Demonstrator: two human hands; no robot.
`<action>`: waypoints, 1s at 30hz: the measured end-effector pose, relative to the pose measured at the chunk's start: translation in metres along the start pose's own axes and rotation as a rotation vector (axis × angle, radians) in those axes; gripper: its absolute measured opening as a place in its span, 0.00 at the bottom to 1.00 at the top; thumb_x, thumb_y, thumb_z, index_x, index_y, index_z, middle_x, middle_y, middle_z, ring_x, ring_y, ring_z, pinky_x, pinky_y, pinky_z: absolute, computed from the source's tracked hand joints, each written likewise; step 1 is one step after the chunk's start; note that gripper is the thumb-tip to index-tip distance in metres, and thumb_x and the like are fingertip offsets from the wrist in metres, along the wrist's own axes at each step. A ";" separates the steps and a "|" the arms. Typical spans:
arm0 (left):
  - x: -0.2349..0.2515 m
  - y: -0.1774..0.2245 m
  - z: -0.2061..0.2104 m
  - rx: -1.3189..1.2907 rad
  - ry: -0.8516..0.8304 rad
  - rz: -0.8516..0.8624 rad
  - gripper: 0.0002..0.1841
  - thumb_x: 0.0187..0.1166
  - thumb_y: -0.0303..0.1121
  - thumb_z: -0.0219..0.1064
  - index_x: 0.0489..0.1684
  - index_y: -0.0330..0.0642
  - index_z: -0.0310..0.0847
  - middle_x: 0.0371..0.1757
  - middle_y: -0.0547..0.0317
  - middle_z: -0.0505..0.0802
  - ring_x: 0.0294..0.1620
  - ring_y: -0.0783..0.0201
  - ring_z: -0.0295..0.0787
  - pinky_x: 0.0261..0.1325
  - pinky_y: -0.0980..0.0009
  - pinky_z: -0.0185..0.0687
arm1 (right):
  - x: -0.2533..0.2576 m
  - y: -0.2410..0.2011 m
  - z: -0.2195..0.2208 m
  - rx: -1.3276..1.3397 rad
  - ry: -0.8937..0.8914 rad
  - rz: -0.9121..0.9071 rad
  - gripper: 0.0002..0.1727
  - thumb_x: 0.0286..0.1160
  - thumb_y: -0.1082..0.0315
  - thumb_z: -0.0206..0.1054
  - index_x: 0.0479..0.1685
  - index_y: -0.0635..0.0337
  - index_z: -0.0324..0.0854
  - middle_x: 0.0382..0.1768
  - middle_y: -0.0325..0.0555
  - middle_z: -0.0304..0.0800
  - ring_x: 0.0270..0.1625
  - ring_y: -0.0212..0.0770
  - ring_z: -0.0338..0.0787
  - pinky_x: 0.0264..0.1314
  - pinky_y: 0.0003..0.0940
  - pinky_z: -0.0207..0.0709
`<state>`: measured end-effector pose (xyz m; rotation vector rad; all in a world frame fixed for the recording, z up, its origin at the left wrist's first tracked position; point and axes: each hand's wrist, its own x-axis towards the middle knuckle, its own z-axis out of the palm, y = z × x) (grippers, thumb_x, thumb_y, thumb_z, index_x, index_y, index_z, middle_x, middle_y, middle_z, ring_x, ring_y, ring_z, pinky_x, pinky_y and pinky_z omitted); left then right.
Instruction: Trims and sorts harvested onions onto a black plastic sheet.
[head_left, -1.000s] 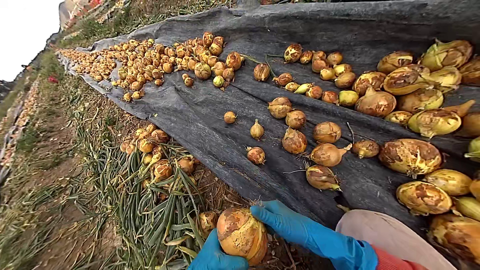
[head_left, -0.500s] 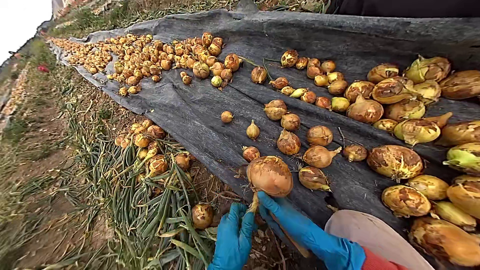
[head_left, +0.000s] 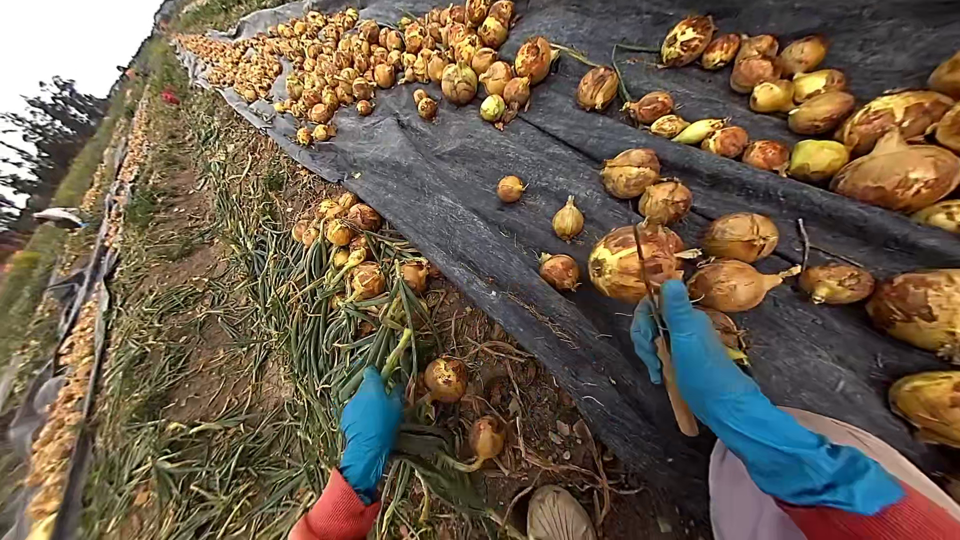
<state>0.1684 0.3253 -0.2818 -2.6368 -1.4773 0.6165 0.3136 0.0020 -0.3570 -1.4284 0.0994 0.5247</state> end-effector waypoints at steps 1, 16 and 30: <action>-0.017 -0.004 0.017 -0.017 0.123 0.050 0.45 0.76 0.41 0.75 0.91 0.31 0.54 0.77 0.28 0.80 0.76 0.31 0.79 0.76 0.36 0.72 | 0.005 -0.002 0.006 -0.080 -0.021 0.073 0.37 0.87 0.31 0.40 0.22 0.52 0.71 0.11 0.35 0.67 0.10 0.32 0.68 0.11 0.27 0.66; -0.078 0.027 0.084 -0.788 -0.357 0.322 0.42 0.62 0.27 0.80 0.83 0.32 0.66 0.67 0.38 0.89 0.66 0.52 0.90 0.71 0.56 0.85 | -0.007 0.007 0.048 -0.362 -0.390 0.358 0.26 0.80 0.41 0.67 0.54 0.57 0.80 0.27 0.44 0.77 0.22 0.38 0.76 0.29 0.36 0.75; -0.107 0.105 0.027 -0.703 0.356 0.954 0.11 0.72 0.32 0.71 0.43 0.34 0.92 0.39 0.48 0.97 0.45 0.49 0.96 0.56 0.49 0.88 | -0.023 0.009 0.051 0.040 -0.593 0.325 0.36 0.75 0.23 0.47 0.36 0.49 0.74 0.17 0.29 0.73 0.15 0.27 0.73 0.17 0.22 0.70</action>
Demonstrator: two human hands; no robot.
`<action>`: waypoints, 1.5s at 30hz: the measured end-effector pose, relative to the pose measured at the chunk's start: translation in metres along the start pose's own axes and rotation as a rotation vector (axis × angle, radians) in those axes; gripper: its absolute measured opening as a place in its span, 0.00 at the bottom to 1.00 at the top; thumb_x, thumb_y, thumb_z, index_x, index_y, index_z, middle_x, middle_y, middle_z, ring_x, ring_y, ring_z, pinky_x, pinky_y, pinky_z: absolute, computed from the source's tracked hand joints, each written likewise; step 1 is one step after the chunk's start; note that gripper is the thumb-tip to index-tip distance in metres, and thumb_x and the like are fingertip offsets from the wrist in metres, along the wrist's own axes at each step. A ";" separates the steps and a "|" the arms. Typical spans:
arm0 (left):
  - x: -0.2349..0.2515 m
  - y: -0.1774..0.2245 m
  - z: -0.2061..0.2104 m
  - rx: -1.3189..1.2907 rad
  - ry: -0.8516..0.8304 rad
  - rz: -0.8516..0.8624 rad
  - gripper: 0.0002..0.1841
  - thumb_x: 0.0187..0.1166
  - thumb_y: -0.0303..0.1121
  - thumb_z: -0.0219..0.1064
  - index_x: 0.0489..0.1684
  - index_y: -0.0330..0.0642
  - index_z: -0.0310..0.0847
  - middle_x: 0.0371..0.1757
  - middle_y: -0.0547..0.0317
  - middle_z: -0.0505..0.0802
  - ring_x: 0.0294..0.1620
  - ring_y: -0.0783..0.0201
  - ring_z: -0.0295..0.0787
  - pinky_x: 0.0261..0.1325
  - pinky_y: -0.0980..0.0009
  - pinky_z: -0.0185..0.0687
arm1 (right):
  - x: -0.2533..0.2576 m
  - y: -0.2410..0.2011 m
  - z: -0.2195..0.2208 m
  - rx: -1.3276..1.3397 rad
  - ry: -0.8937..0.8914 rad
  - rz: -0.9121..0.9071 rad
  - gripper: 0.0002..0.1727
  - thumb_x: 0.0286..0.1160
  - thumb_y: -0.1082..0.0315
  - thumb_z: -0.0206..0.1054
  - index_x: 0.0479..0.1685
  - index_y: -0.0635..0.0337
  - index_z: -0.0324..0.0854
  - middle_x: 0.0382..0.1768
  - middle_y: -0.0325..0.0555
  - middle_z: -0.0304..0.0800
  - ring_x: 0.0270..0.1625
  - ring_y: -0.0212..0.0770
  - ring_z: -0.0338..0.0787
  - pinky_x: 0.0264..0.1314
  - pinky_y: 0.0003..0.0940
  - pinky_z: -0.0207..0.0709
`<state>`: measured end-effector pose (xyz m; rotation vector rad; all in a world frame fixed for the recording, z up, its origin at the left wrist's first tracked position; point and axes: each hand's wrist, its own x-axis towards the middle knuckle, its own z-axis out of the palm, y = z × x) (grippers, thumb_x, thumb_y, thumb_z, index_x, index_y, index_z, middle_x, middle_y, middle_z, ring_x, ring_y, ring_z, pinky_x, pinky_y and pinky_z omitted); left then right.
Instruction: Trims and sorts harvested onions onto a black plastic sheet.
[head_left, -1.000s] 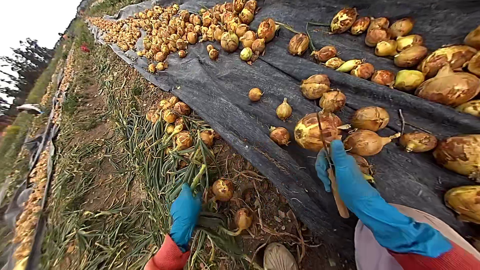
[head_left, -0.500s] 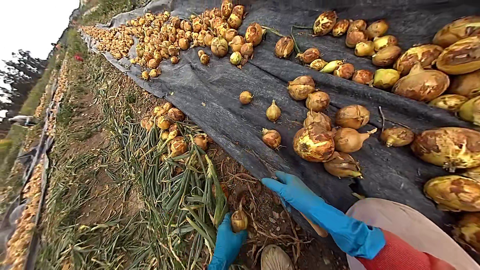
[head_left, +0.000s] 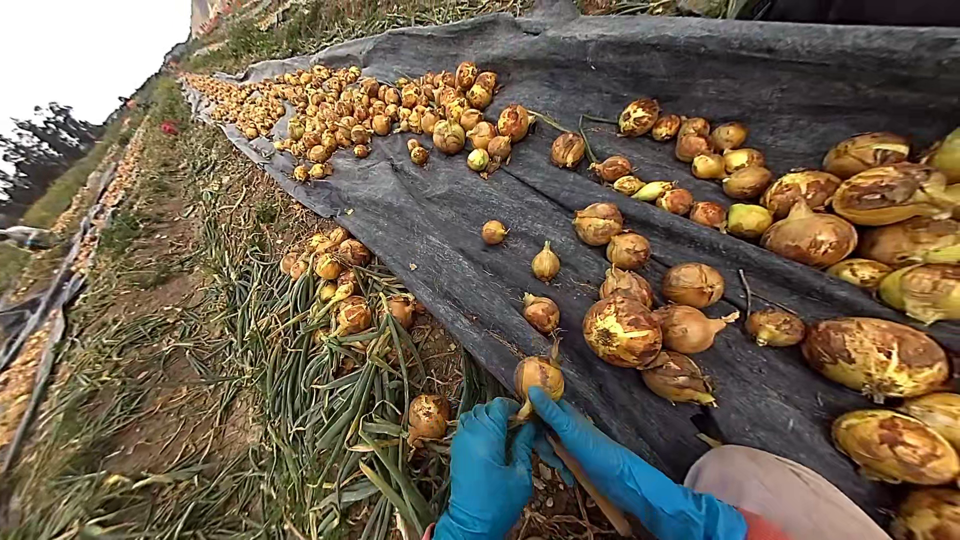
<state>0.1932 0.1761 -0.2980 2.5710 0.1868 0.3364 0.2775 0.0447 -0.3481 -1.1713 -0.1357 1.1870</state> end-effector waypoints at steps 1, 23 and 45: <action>-0.007 0.005 0.002 0.056 -0.049 -0.017 0.11 0.73 0.30 0.70 0.45 0.32 0.91 0.40 0.45 0.97 0.45 0.46 0.96 0.56 0.45 0.88 | 0.000 -0.002 0.001 0.047 0.008 0.032 0.36 0.83 0.28 0.39 0.32 0.50 0.73 0.16 0.31 0.71 0.14 0.29 0.72 0.16 0.23 0.70; -0.001 -0.162 -0.015 0.285 -0.469 -0.827 0.60 0.45 0.41 0.90 0.90 0.41 0.59 0.80 0.34 0.76 0.79 0.40 0.77 0.77 0.45 0.77 | 0.007 -0.010 0.000 -0.098 0.210 0.105 0.17 0.91 0.50 0.56 0.50 0.56 0.75 0.21 0.37 0.71 0.16 0.33 0.74 0.21 0.28 0.75; 0.033 -0.047 -0.046 -0.382 -0.209 -0.672 0.45 0.50 0.53 0.87 0.71 0.39 0.77 0.56 0.54 0.94 0.58 0.64 0.93 0.66 0.60 0.87 | 0.010 -0.005 -0.023 -0.520 0.218 0.130 0.39 0.79 0.28 0.54 0.47 0.62 0.83 0.25 0.43 0.76 0.24 0.40 0.75 0.31 0.43 0.73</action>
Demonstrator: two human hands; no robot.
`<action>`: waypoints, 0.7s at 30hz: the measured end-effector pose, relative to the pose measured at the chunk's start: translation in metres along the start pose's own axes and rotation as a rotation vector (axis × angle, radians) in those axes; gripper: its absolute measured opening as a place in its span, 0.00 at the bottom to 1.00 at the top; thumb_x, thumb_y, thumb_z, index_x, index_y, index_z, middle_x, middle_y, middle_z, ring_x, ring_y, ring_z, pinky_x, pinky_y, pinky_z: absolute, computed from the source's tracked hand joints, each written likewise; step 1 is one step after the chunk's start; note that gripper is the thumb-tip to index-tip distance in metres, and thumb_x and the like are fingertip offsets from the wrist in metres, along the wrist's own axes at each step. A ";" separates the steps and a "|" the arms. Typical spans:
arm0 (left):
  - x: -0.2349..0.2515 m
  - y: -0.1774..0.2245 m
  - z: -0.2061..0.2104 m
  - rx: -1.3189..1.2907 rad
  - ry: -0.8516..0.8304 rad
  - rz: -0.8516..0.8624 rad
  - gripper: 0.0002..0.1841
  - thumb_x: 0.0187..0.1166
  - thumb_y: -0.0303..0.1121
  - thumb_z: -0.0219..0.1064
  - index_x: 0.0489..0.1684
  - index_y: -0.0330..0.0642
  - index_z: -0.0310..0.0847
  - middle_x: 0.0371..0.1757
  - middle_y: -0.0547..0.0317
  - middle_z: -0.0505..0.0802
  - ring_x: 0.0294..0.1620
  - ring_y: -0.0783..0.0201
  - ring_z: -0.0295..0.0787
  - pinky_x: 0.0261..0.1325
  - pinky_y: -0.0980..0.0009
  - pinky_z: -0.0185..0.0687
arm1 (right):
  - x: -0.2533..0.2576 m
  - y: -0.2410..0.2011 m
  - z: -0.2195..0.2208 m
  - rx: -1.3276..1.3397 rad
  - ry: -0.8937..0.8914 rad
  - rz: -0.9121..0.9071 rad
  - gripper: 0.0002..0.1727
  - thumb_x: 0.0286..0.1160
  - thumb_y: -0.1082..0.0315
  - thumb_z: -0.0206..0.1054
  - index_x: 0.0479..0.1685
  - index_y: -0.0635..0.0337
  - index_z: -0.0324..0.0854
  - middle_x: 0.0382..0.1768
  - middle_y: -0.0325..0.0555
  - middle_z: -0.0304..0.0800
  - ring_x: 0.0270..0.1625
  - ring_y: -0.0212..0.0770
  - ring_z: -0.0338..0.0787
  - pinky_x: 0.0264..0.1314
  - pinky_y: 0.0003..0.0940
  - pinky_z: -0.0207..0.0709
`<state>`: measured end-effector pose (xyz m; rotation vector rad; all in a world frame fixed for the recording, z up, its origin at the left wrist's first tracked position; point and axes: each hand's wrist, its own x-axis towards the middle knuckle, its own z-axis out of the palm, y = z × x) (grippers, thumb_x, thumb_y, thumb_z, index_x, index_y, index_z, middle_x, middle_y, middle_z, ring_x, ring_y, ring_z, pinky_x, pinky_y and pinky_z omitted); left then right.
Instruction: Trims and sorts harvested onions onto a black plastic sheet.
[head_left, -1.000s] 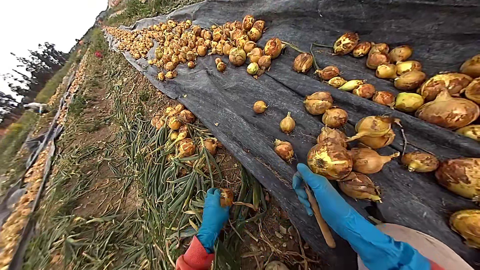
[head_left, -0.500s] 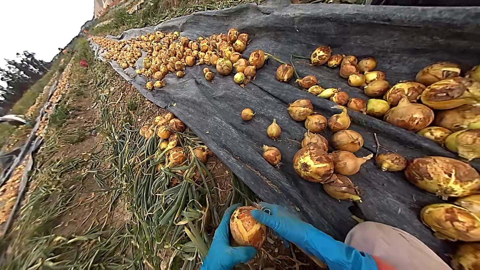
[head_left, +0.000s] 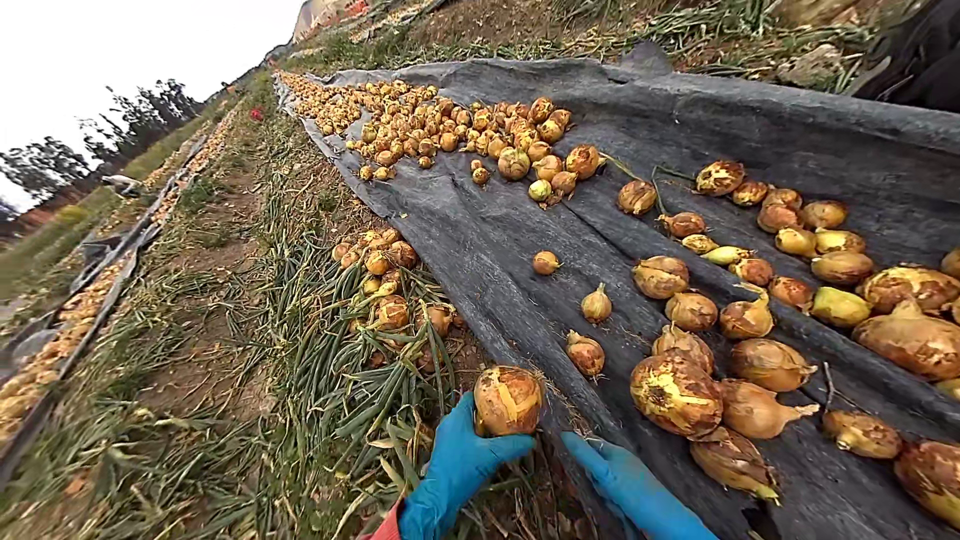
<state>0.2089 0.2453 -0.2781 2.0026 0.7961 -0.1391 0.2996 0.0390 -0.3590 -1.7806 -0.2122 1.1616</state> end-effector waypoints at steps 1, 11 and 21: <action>-0.012 0.008 0.005 0.023 -0.073 0.058 0.42 0.62 0.47 0.83 0.77 0.34 0.73 0.58 0.49 0.93 0.60 0.61 0.92 0.69 0.60 0.86 | 0.000 0.001 0.001 -0.044 -0.080 0.032 0.42 0.79 0.27 0.54 0.57 0.63 0.81 0.31 0.47 0.79 0.28 0.43 0.77 0.36 0.47 0.75; -0.038 0.024 0.038 -0.020 -0.126 0.228 0.17 0.91 0.32 0.50 0.49 0.32 0.87 0.24 0.61 0.82 0.22 0.69 0.74 0.33 0.68 0.76 | -0.003 -0.007 -0.017 0.318 -0.069 0.087 0.33 0.92 0.37 0.39 0.28 0.52 0.73 0.14 0.35 0.68 0.13 0.33 0.68 0.15 0.28 0.68; -0.067 0.070 0.014 0.351 -0.067 0.576 0.16 0.89 0.32 0.55 0.50 0.27 0.87 0.31 0.43 0.93 0.33 0.46 0.94 0.38 0.47 0.87 | -0.012 0.005 -0.004 0.334 -0.509 -0.104 0.34 0.76 0.23 0.45 0.31 0.42 0.75 0.15 0.23 0.72 0.12 0.21 0.68 0.12 0.17 0.61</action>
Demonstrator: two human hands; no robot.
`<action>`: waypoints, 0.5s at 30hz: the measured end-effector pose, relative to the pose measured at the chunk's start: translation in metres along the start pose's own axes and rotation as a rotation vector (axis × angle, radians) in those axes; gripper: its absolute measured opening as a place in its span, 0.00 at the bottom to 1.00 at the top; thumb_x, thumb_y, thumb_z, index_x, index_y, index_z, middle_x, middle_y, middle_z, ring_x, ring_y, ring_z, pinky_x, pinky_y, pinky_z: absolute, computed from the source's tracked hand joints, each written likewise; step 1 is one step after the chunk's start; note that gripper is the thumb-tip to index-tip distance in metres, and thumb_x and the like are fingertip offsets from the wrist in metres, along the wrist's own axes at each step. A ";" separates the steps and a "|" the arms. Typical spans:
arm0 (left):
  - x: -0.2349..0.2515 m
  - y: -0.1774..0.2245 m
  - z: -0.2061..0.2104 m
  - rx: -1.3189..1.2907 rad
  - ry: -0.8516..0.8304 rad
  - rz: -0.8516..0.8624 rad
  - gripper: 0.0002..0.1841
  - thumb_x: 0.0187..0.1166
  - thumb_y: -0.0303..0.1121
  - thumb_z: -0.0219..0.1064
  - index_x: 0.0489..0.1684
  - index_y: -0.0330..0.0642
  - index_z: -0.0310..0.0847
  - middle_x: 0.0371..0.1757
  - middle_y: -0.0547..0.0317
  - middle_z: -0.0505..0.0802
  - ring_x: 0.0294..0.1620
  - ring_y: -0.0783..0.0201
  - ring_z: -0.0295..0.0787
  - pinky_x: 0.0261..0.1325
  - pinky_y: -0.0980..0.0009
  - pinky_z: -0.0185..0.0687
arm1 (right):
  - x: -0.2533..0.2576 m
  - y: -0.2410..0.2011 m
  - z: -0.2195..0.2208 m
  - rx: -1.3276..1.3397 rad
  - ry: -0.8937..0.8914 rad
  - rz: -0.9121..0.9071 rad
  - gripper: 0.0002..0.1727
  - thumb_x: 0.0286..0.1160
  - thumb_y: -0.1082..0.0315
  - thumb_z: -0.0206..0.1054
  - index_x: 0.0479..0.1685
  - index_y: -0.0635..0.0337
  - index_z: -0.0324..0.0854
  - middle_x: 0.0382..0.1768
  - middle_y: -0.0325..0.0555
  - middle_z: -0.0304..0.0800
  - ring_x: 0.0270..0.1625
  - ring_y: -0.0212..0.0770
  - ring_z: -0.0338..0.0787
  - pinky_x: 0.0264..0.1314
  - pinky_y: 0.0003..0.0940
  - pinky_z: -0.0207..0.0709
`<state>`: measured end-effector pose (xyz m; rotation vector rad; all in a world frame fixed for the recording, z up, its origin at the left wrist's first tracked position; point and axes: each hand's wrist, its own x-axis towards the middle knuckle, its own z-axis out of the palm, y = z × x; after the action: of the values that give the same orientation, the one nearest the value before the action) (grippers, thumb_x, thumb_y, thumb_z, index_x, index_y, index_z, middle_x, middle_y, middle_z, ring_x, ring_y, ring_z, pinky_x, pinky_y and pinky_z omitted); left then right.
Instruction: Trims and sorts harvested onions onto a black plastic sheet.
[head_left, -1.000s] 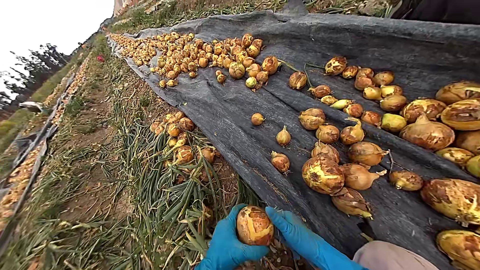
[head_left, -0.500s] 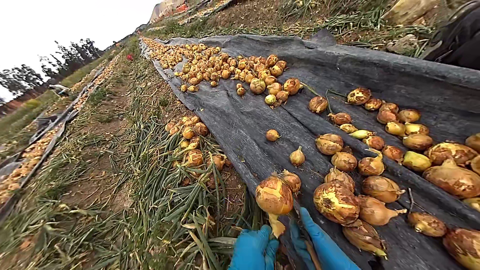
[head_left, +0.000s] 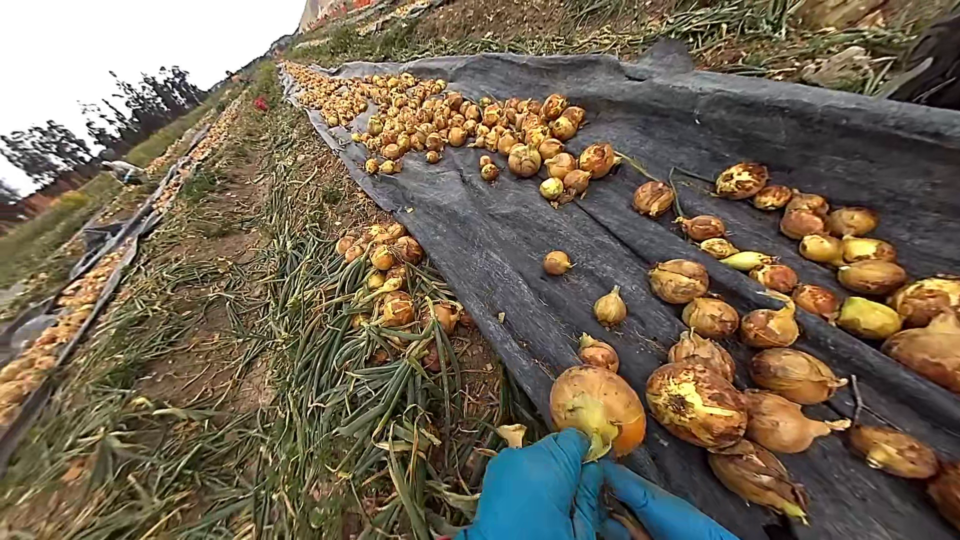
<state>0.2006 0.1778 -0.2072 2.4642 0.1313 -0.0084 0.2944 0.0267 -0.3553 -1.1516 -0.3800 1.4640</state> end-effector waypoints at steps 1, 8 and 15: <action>-0.002 0.005 -0.002 0.078 -0.027 -0.030 0.17 0.89 0.34 0.56 0.47 0.28 0.87 0.32 0.41 0.93 0.34 0.43 0.94 0.38 0.45 0.87 | 0.001 0.003 0.005 0.082 -0.018 -0.069 0.38 0.60 0.14 0.55 0.33 0.41 0.77 0.16 0.22 0.74 0.12 0.20 0.70 0.11 0.16 0.62; 0.007 -0.011 0.015 0.391 -0.361 -0.268 0.17 0.91 0.35 0.53 0.56 0.31 0.84 0.46 0.35 0.94 0.48 0.34 0.95 0.47 0.38 0.85 | 0.005 -0.002 0.028 0.421 0.202 -0.208 0.38 0.77 0.22 0.39 0.27 0.45 0.75 0.15 0.27 0.73 0.13 0.25 0.71 0.13 0.20 0.66; 0.115 -0.209 -0.041 0.473 -0.132 -0.807 0.43 0.78 0.50 0.74 0.87 0.32 0.62 0.83 0.27 0.71 0.81 0.30 0.72 0.78 0.36 0.72 | -0.006 -0.037 -0.014 0.132 0.733 -0.498 0.35 0.87 0.36 0.34 0.24 0.49 0.74 0.11 0.31 0.72 0.09 0.29 0.72 0.09 0.25 0.68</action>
<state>0.2937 0.3759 -0.3096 2.6732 1.1635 -0.6060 0.3256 0.0267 -0.3301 -1.2830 -0.0424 0.5662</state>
